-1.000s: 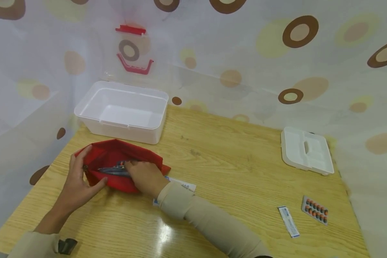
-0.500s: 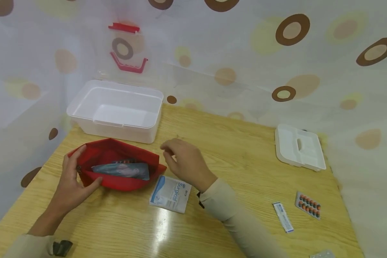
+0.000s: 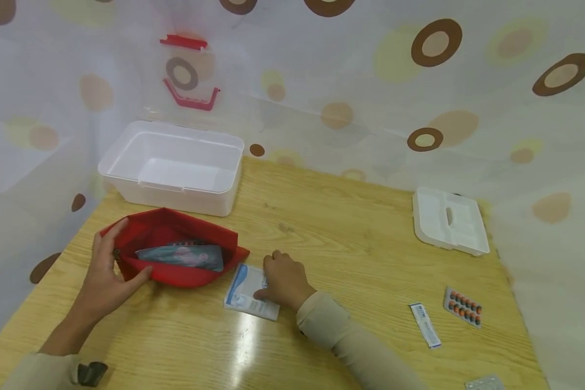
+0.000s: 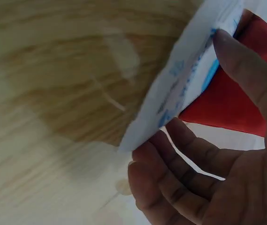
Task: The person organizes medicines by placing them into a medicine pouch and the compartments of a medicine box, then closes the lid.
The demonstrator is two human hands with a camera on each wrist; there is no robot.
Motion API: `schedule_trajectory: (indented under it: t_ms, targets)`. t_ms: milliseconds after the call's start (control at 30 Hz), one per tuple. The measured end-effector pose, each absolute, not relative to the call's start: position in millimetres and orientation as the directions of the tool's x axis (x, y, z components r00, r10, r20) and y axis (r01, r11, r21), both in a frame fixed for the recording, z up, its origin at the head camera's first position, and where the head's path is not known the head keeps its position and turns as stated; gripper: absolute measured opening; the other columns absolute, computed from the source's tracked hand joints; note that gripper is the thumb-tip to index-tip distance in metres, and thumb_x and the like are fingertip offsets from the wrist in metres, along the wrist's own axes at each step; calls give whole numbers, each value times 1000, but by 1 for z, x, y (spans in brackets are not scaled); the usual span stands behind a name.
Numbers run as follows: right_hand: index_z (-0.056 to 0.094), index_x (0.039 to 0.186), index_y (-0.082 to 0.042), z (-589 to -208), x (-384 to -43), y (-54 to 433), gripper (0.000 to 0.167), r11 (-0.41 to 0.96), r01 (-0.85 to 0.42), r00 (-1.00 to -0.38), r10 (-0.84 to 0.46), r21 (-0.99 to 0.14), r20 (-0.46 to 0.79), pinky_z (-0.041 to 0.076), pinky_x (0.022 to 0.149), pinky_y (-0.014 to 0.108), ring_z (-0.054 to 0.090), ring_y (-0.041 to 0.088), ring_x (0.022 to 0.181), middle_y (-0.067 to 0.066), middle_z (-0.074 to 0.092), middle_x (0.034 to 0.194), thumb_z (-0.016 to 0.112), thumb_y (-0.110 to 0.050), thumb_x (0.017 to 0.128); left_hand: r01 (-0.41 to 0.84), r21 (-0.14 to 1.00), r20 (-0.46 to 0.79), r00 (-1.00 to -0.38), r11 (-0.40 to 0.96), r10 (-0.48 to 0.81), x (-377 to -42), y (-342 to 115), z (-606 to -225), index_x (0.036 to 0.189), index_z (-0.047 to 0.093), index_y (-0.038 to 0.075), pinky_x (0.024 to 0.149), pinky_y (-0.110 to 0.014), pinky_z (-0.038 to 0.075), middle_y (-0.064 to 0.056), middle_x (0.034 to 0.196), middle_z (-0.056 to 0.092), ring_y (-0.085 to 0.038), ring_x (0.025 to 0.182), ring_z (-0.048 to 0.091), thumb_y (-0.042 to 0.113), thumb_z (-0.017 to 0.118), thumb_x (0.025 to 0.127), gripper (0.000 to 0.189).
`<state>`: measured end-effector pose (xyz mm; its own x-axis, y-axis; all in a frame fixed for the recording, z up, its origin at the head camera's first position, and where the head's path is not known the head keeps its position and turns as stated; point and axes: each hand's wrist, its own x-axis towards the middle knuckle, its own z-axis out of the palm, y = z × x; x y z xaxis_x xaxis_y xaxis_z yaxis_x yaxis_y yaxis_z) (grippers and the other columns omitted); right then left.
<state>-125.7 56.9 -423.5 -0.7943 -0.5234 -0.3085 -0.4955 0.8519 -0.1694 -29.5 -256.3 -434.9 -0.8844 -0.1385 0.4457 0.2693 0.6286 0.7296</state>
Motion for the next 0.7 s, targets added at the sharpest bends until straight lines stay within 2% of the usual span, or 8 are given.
schedule_trajectory:
  t_ms: [133, 233, 333, 400, 533, 600, 700]
  targets:
    - [63, 99, -8, -428, -130, 60, 53, 857, -482, -804, -515, -182, -296, 52, 65, 34, 59, 20, 85, 4, 61, 95, 88, -47, 72, 285, 736, 472, -866, 614, -164, -28, -257, -435, 152, 35, 1, 79, -7, 33, 19, 134, 32, 4, 109, 37, -18, 78, 59, 105]
    - [60, 93, -10, -429, -135, 62, 39, 853, -450, -806, -515, -265, -291, 49, 64, 31, 56, 17, 79, 3, 61, 88, 87, -32, 76, 306, 738, 505, -842, 602, -192, -26, -258, -435, 150, 39, 0, 82, -4, 35, 18, 143, 33, 3, 113, 41, -21, 77, 58, 102]
    - [57, 91, -9, -430, -139, 64, 35, 838, -412, -802, -520, -358, -295, 44, 63, 28, 52, 16, 74, 2, 59, 82, 86, -23, 77, 310, 738, 517, -830, 599, -207, -24, -259, -434, 148, 42, -1, 84, -3, 36, 18, 144, 35, 2, 113, 43, -21, 77, 58, 99]
    - [56, 93, -8, -429, -138, 65, 40, 828, -413, -788, -534, -380, -307, 42, 63, 27, 50, 16, 74, 2, 58, 82, 88, -26, 75, 290, 740, 505, -836, 607, -216, -23, -259, -433, 147, 44, -1, 83, -2, 36, 20, 142, 35, 3, 114, 43, -20, 77, 59, 95]
    - [60, 96, -7, -430, -135, 66, 52, 817, -467, -754, -568, -339, -329, 43, 67, 28, 49, 16, 77, 3, 57, 86, 91, -39, 69, 240, 739, 476, -848, 630, -235, -21, -259, -431, 140, 52, -1, 83, 0, 36, 24, 135, 35, 6, 115, 40, -16, 79, 62, 83]
    - [61, 94, -8, -431, -135, 66, 51, 815, -488, -751, -575, -313, -326, 42, 70, 29, 48, 16, 78, 3, 57, 86, 91, -40, 69, 228, 729, 473, -849, 645, -235, -21, -259, -431, 134, 57, -2, 83, 1, 35, 25, 132, 36, 7, 116, 39, -15, 79, 63, 76]
    - [58, 90, -11, -429, -137, 68, 42, 824, -435, -763, -552, -364, -337, 40, 67, 28, 48, 15, 75, 1, 57, 82, 89, -34, 72, 243, 713, 493, -841, 658, -223, -21, -260, -430, 126, 62, -4, 84, 1, 36, 25, 126, 39, 7, 113, 40, -14, 80, 62, 67]
